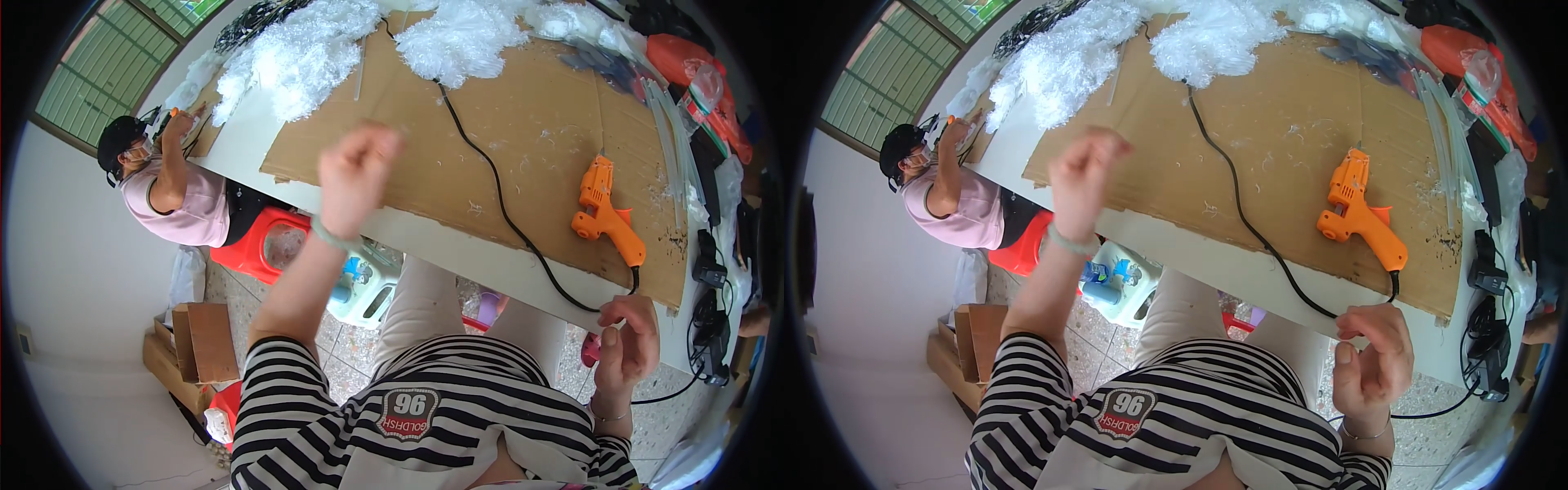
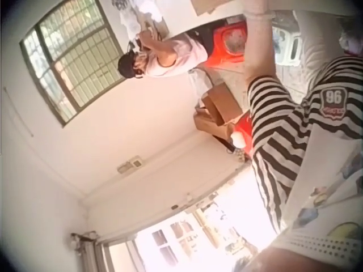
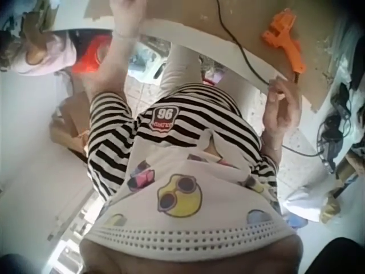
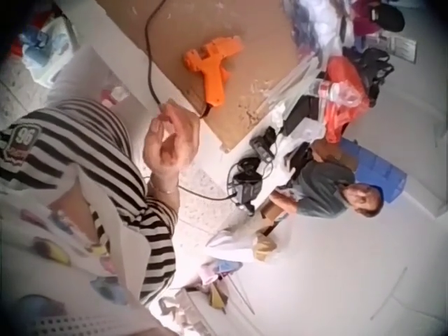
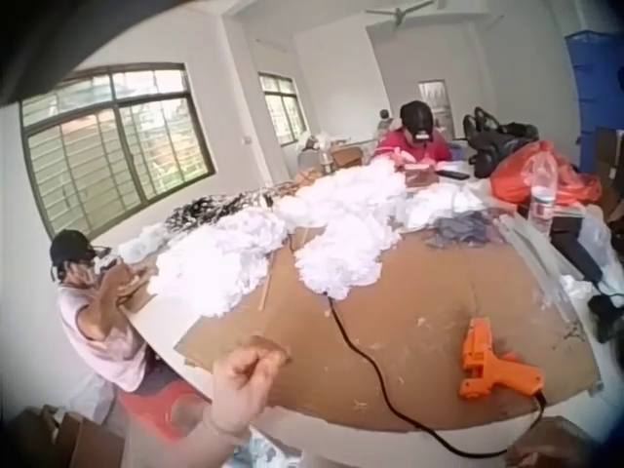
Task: Using a hot glue gun to attach fiberfill stuffing to a cardboard base to create decorative toy wings.
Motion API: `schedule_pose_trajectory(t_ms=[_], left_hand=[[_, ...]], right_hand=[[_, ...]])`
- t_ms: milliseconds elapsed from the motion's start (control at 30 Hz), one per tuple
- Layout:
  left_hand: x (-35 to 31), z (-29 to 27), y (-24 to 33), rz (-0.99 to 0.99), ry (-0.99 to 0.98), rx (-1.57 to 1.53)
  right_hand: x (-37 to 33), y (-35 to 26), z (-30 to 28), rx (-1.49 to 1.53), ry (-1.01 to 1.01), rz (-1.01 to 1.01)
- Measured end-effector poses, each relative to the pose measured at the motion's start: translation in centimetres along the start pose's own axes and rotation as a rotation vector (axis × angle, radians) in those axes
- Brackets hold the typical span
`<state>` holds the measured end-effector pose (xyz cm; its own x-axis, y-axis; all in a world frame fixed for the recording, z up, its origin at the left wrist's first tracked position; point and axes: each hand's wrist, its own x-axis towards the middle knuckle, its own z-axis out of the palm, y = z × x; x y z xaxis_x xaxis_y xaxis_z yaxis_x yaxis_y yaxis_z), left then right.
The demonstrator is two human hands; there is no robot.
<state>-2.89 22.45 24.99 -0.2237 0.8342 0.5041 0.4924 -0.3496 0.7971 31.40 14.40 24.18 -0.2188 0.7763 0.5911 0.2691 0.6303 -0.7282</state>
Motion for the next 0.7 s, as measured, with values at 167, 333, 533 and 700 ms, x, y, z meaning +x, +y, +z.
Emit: schedule_pose_trajectory(t_ms=[167,333,533,700], left_hand=[[-10.9,4.6,6.4,0.253,-0.452,-0.382],[-13.8,5.5,7.9,0.237,-0.463,-0.408],[-15.9,5.2,9.4,0.268,-0.44,-0.414],[-17.5,5.3,11.1,0.28,-0.416,-0.374]], right_hand=[[0.4,-3.8,3.1,0.117,-0.234,-0.118],[-2.0,-4.8,3.0,0.125,-0.267,-0.054],[-4.5,-5.6,2.1,0.178,-0.179,0.036],[-6.0,-6.5,1.0,0.081,-0.157,-0.071]])
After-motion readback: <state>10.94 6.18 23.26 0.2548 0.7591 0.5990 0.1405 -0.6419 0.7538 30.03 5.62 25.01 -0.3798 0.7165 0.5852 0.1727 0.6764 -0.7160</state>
